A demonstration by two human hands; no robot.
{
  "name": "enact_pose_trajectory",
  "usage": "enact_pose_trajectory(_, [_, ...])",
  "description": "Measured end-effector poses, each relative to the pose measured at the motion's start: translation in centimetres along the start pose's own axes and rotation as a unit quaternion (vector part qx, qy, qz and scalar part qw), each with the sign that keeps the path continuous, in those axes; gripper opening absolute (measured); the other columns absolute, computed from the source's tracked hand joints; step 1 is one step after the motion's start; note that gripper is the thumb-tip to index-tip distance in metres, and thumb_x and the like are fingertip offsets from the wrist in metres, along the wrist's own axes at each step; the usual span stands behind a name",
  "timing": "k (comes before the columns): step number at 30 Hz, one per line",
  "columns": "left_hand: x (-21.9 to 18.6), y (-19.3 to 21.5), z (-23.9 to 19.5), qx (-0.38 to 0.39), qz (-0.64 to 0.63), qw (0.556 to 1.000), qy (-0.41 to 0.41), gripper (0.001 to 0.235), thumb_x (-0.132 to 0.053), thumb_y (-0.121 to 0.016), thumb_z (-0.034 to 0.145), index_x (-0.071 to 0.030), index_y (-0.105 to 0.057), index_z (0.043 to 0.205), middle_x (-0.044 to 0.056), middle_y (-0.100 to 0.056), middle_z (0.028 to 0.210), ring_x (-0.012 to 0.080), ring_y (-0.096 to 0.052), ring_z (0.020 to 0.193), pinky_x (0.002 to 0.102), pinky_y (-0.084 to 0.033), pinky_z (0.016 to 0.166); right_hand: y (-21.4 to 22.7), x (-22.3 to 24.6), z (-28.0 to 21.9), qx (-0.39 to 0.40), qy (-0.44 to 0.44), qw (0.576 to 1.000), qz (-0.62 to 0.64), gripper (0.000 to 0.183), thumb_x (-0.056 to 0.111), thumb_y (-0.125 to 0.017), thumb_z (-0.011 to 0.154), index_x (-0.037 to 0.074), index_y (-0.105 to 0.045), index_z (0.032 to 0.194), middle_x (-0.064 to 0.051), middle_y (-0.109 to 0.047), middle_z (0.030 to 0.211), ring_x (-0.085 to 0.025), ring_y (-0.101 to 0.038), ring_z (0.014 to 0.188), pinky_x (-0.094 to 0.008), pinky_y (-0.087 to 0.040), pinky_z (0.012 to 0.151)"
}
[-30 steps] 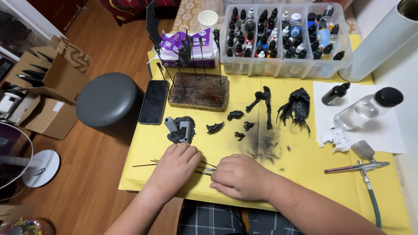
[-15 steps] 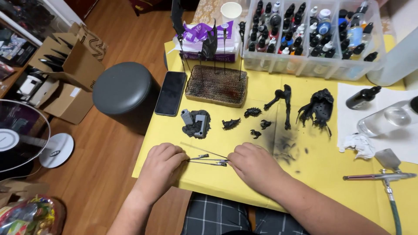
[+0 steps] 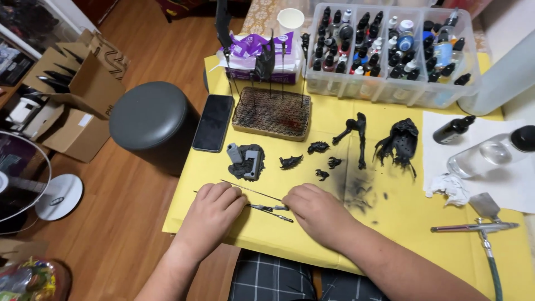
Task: Preparing paint bottles for airbrushing by shaking them to mix the pigment and inspecting the labels.
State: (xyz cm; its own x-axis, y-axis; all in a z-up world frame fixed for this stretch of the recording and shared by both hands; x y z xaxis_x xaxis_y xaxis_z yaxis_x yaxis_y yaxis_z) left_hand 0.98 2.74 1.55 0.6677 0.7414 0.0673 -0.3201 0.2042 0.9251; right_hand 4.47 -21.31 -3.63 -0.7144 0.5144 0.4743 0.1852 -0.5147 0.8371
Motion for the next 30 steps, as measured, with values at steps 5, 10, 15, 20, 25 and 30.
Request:
enact_pose_trajectory(5, [-0.7, 0.7, 1.2, -0.016, -0.026, 1.0, 0.004, 0.022, -0.001, -0.063, 0.09, -0.01, -0.062, 0.11, 0.006, -0.064, 0.119, 0.026, -0.059, 0.103, 0.039, -0.045, 0.086, 0.7, 0.6, 0.2, -0.009, 0.017, 0.999, 0.036, 0.024, 0.002, -0.055, 0.092, 0.006, -0.07, 0.11, -0.007, -0.073, 0.103, -0.031, -0.064, 0.098, -0.045, -0.055, 0.08])
enact_pose_trajectory(10, [0.5, -0.7, 0.4, -0.004, -0.027, 1.0, 0.006, 0.029, -0.003, -0.065, 0.088, -0.011, -0.066, 0.115, 0.002, -0.064, 0.103, 0.0257, -0.058, 0.094, 0.04, -0.045, 0.084, 1.8, 1.2, 0.3, 0.023, 0.018, 0.998, 0.049, 0.023, 0.005, -0.056, 0.094, 0.007, -0.07, 0.111, -0.008, -0.073, 0.1, -0.029, -0.063, 0.098, -0.046, -0.056, 0.071])
enact_pose_trajectory(15, [1.7, -1.0, -0.3, -0.018, 0.022, 0.999, 0.019, 0.031, 0.003, -0.066, 0.081, -0.013, -0.067, 0.108, 0.002, -0.066, 0.104, 0.026, -0.059, 0.096, 0.04, -0.046, 0.083, 2.7, 1.8, 0.4, -0.004, 0.048, 0.997, 0.063, 0.016, 0.011, -0.054, 0.1, 0.005, -0.068, 0.106, -0.008, -0.071, 0.095, -0.032, -0.063, 0.09, -0.045, -0.053, 0.072])
enact_pose_trajectory(20, [1.1, -1.3, 0.0, -0.023, -0.004, 0.999, 0.03, 0.03, 0.0, -0.067, 0.082, -0.011, -0.068, 0.109, 0.003, -0.067, 0.105, 0.0265, -0.06, 0.097, 0.04, -0.046, 0.081, 2.3, 1.5, 0.3, -0.011, 0.052, 0.998, 0.036, 0.013, 0.013, -0.058, 0.1, 0.007, -0.068, 0.105, -0.007, -0.069, 0.095, -0.03, -0.061, 0.088, -0.045, -0.053, 0.073])
enact_pose_trajectory(25, [1.1, -1.1, 0.5, -0.021, 0.014, 0.999, 0.029, 0.027, 0.003, -0.068, 0.079, -0.011, -0.067, 0.102, 0.003, -0.066, 0.101, 0.0267, -0.059, 0.093, 0.04, -0.046, 0.08, 1.8, 1.3, 0.3, 0.006, 0.043, 0.999, 0.027, 0.012, 0.013, -0.06, 0.099, 0.009, -0.07, 0.104, -0.005, -0.071, 0.095, -0.029, -0.061, 0.089, -0.044, -0.051, 0.074])
enact_pose_trajectory(30, [1.9, -1.3, 0.2, -0.033, 0.052, 0.998, 0.031, 0.027, 0.004, -0.066, 0.078, -0.012, -0.066, 0.1, 0.002, -0.065, 0.099, 0.0255, -0.059, 0.093, 0.038, -0.045, 0.078, 2.2, 1.3, 0.4, 0.003, 0.038, 0.998, 0.041, 0.015, 0.014, -0.058, 0.099, 0.008, -0.071, 0.102, -0.004, -0.072, 0.093, -0.028, -0.064, 0.086, -0.043, -0.053, 0.074])
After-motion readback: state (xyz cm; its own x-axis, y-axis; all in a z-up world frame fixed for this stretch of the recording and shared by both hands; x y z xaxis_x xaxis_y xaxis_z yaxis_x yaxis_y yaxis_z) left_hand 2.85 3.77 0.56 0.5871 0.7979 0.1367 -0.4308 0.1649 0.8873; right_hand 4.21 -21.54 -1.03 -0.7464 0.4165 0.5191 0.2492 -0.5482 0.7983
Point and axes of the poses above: each hand's wrist, its own z-axis towards the middle knuckle, its own y-axis out of the back of the hand, x = y × z, the point moved 3 cm from there along z, towards the middle knuckle
